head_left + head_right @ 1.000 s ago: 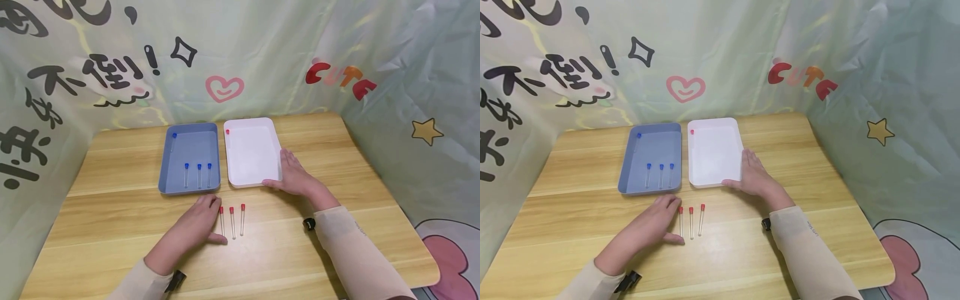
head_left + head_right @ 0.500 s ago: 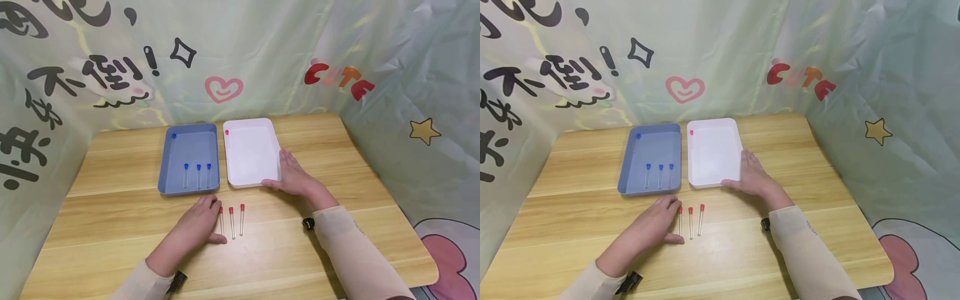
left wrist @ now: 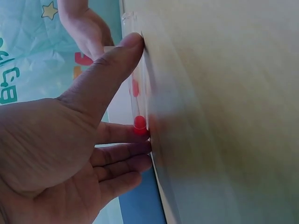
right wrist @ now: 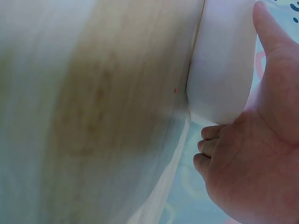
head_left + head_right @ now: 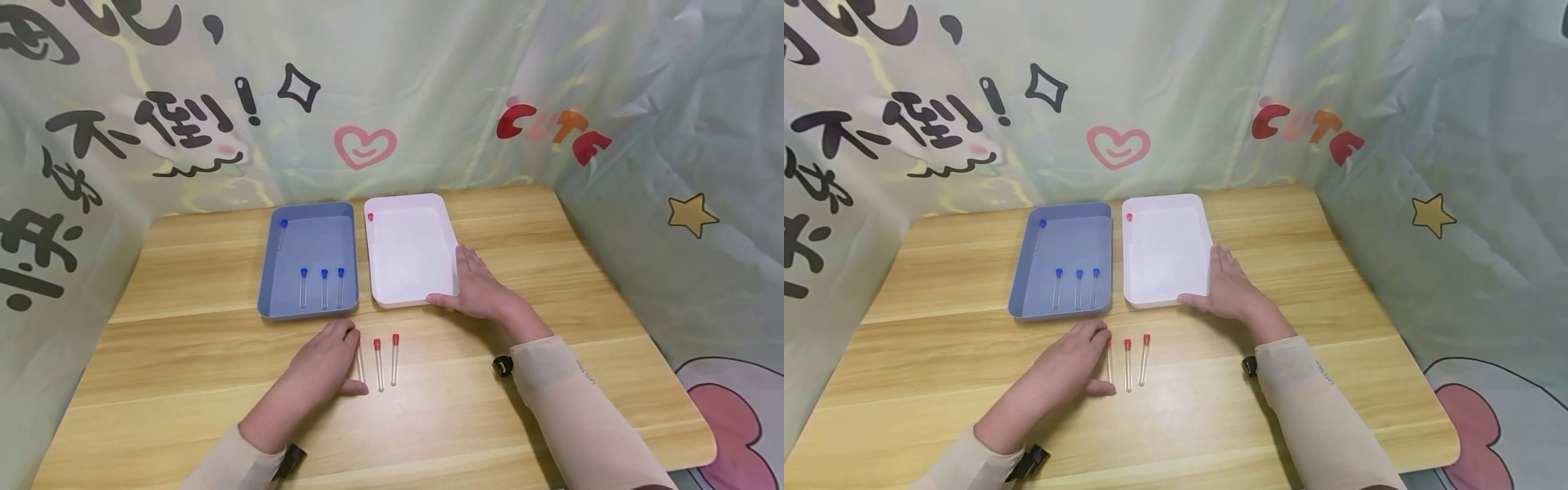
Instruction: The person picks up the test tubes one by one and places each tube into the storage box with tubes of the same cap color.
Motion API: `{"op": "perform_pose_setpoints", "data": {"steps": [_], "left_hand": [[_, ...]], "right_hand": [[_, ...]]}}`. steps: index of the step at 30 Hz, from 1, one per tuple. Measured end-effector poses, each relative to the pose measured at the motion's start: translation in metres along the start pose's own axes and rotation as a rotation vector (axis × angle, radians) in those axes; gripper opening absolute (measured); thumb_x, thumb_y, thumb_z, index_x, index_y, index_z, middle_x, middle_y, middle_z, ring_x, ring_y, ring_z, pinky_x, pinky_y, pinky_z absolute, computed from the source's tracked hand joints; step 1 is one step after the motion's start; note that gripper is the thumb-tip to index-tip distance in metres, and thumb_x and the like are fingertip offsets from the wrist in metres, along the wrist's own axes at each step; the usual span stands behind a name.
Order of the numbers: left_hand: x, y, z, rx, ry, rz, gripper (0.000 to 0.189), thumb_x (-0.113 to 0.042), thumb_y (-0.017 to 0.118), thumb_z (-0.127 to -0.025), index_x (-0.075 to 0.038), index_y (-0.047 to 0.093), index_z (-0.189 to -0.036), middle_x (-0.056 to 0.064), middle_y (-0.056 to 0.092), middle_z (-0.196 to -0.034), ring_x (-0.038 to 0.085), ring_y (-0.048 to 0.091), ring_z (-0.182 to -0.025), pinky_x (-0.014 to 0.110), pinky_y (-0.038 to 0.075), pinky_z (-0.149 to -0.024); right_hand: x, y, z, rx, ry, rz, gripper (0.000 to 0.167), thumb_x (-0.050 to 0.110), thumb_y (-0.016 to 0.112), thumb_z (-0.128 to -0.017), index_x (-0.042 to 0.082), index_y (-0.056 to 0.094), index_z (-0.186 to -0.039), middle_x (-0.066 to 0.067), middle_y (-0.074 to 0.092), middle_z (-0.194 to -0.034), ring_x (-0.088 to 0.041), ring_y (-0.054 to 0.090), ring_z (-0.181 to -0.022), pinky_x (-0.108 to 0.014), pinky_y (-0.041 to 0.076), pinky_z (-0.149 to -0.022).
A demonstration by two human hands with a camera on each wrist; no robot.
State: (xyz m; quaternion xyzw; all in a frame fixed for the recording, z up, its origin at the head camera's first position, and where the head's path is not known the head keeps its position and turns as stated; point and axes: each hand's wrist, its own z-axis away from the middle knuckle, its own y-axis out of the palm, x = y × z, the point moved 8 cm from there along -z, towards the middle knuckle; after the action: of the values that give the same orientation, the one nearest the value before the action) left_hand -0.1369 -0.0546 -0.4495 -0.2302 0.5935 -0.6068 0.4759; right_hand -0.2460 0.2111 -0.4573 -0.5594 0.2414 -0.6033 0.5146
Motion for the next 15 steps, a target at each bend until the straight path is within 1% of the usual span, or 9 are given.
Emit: {"op": "perform_pose_setpoints", "data": {"steps": [3, 10, 15], "left_hand": [[-0.0004, -0.0008, 0.0017, -0.008, 0.006, -0.005, 0.097, -0.050, 0.097, -0.076, 0.009, 0.060, -0.144, 0.022, 0.058, -0.150, 0.037, 0.055, -0.143, 0.051, 0.049, -0.124], [-0.0031, -0.0057, 0.0048, -0.052, 0.031, -0.006, 0.093, -0.046, 0.099, -0.075, 0.011, 0.062, -0.138, 0.023, 0.060, -0.145, 0.038, 0.058, -0.137, 0.051, 0.051, -0.121], [-0.0038, -0.0060, 0.0056, -0.046, 0.029, 0.000, 0.093, -0.045, 0.099, -0.076, 0.012, 0.061, -0.138, 0.024, 0.060, -0.145, 0.038, 0.058, -0.138, 0.050, 0.051, -0.122]], "right_hand": [[0.0000, 0.0001, 0.0001, 0.001, 0.001, -0.001, 0.136, 0.071, 0.069, -0.095, -0.012, -0.009, -0.167, -0.032, -0.007, -0.180, -0.047, -0.005, -0.170, -0.058, 0.002, -0.141], [0.0012, 0.0000, 0.0006, 0.005, -0.011, 0.011, 0.134, 0.070, 0.068, -0.097, -0.014, -0.009, -0.167, -0.034, -0.007, -0.179, -0.049, -0.004, -0.170, -0.058, 0.001, -0.141], [0.0014, 0.0002, 0.0007, 0.006, -0.010, 0.010, 0.134, 0.069, 0.069, -0.097, -0.014, -0.009, -0.167, -0.034, -0.007, -0.179, -0.049, -0.004, -0.170, -0.059, 0.002, -0.141]]}}
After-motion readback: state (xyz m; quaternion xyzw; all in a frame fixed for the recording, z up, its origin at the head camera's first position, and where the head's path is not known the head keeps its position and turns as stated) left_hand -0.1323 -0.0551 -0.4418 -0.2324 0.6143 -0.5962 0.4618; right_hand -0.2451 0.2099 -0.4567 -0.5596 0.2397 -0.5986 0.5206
